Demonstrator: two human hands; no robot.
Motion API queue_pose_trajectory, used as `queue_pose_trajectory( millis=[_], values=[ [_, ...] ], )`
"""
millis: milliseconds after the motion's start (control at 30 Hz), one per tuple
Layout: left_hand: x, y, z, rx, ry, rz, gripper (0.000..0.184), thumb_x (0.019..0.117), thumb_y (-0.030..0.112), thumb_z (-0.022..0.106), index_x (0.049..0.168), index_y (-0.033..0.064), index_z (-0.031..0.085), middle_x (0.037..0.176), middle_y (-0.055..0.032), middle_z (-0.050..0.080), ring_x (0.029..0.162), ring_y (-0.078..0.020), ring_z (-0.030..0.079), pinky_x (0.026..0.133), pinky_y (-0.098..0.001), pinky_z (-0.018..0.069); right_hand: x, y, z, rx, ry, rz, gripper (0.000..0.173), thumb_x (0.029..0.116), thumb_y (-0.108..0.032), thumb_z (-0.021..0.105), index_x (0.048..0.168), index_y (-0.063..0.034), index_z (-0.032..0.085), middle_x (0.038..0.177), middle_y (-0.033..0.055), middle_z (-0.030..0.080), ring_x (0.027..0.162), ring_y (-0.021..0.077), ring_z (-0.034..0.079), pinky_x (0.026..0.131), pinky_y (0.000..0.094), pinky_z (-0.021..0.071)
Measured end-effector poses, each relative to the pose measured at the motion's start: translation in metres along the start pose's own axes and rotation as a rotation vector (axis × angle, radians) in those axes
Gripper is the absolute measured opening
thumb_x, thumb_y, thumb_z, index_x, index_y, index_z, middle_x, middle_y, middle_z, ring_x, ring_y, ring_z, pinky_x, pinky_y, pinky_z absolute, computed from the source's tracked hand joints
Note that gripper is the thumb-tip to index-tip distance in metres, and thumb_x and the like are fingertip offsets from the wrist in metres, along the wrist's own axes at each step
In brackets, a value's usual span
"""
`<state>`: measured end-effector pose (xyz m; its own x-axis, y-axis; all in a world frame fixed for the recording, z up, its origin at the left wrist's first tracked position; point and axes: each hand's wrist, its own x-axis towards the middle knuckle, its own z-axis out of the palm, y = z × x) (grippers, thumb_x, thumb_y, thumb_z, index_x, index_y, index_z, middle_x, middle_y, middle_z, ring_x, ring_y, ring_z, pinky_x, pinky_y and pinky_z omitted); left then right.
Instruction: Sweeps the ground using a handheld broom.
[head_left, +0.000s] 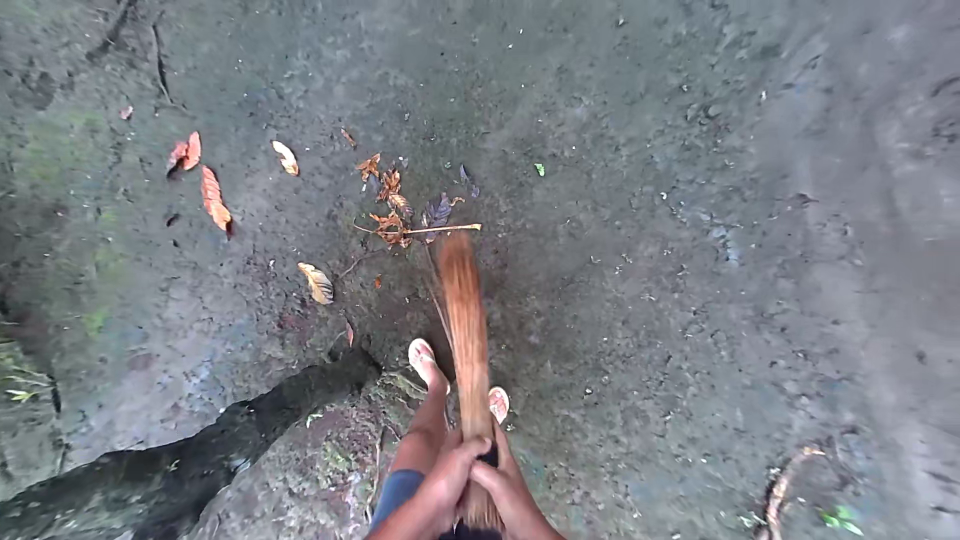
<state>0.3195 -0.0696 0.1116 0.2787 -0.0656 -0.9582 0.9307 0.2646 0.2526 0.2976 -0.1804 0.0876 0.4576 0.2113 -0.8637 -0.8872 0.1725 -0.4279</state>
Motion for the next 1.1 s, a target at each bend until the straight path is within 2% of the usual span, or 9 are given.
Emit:
queue_pose_trajectory(
  millis=[100,200,300,400,500,700,833,967,1100],
  values=[
    [-0.006,0.000,0.001,0.003,-0.211,-0.154,0.043,0.0972,0.021,0.059,0.137,0.0074,0.050,0.106,-0.0106,0.069,0.095,-0.0200,0.068,0.085,-0.0418,0.0572,-0.033,-0.005,0.004,-0.028,0.180,-0.048,0.106,0.0727,0.000,0.072,0.160,-0.0001,0.012,0.146,0.0265,0.046,0.124,0.0269,0.057,0.102,0.0421,0.0515],
    [0.024,0.023,-0.012,0.048,-0.265,-0.271,0.019,0.0978,0.020,0.059,0.113,0.0083,0.062,0.092,-0.0061,0.069,0.085,-0.0167,0.067,0.078,-0.0385,0.0568,-0.011,-0.011,0.027,0.037,0.284,-0.049,0.091,0.0788,0.002,0.067,0.155,0.0036,0.018,0.134,0.0252,0.052,0.114,0.0244,0.061,0.095,0.0397,0.0541],
    [0.058,0.089,-0.057,0.024,-0.113,-0.272,0.020,0.0971,0.024,0.061,0.108,0.0075,0.066,0.092,-0.0087,0.070,0.083,-0.0202,0.068,0.073,-0.0421,0.0573,0.060,-0.041,0.084,0.071,0.212,0.040,0.044,0.0931,-0.016,0.065,0.133,-0.0015,0.052,0.104,0.0153,0.068,0.089,0.0214,0.068,0.076,0.0409,0.0586],
    [0.075,0.185,-0.119,-0.050,0.114,-0.089,0.025,0.0984,0.026,0.059,0.111,0.0057,0.066,0.092,-0.0115,0.070,0.081,-0.0227,0.068,0.070,-0.0433,0.0578,0.149,-0.101,0.162,0.000,-0.054,0.040,0.065,0.0929,-0.016,0.067,0.150,-0.0093,0.037,0.128,0.0168,0.060,0.110,0.0249,0.063,0.092,0.0463,0.0546],
    [0.088,0.245,-0.158,-0.143,0.255,0.124,0.026,0.0991,0.022,0.057,0.117,0.0044,0.064,0.092,-0.0139,0.070,0.079,-0.0234,0.069,0.068,-0.0423,0.0586,0.200,-0.150,0.219,-0.036,-0.232,0.007,0.091,0.0859,-0.010,0.067,0.161,-0.0156,0.016,0.139,0.0207,0.053,0.115,0.0285,0.061,0.093,0.0485,0.0541],
    [0.044,0.228,-0.146,-0.132,0.089,0.206,0.051,0.0991,0.019,0.057,0.147,0.0089,0.043,0.112,-0.0164,0.069,0.094,-0.0253,0.070,0.080,-0.0441,0.0595,0.153,-0.144,0.201,-0.159,-0.143,-0.156,0.111,0.0714,-0.014,0.074,0.165,-0.0157,0.013,0.154,0.0199,0.043,0.131,0.0254,0.054,0.103,0.0459,0.0512],
    [0.057,0.231,-0.138,-0.061,-0.177,0.009,0.044,0.0974,0.020,0.061,0.139,0.0075,0.052,0.109,-0.0136,0.069,0.095,-0.0230,0.069,0.084,-0.0422,0.0581,0.128,-0.138,0.201,-0.033,0.187,-0.149,0.104,0.0731,-0.012,0.072,0.161,-0.0113,0.017,0.138,0.0189,0.055,0.115,0.0243,0.064,0.092,0.0437,0.0573],
    [0.101,0.304,-0.135,0.032,-0.100,-0.121,0.025,0.0983,0.026,0.062,0.110,0.0044,0.066,0.093,-0.0130,0.069,0.082,-0.0234,0.067,0.074,-0.0435,0.0568,0.194,-0.181,0.217,0.031,0.227,-0.112,0.075,0.0898,-0.012,0.068,0.153,-0.0103,0.029,0.124,0.0195,0.061,0.102,0.0281,0.067,0.083,0.0476,0.0579],
    [0.125,0.345,-0.141,-0.169,0.046,0.151,0.033,0.1019,0.021,0.058,0.131,0.0042,0.057,0.103,-0.0163,0.068,0.089,-0.0249,0.067,0.079,-0.0438,0.0568,0.246,-0.242,0.229,-0.131,-0.059,-0.087,0.082,0.0866,-0.012,0.065,0.158,-0.0150,0.025,0.130,0.0188,0.058,0.106,0.0270,0.065,0.087,0.0462,0.0561]
  ],
)
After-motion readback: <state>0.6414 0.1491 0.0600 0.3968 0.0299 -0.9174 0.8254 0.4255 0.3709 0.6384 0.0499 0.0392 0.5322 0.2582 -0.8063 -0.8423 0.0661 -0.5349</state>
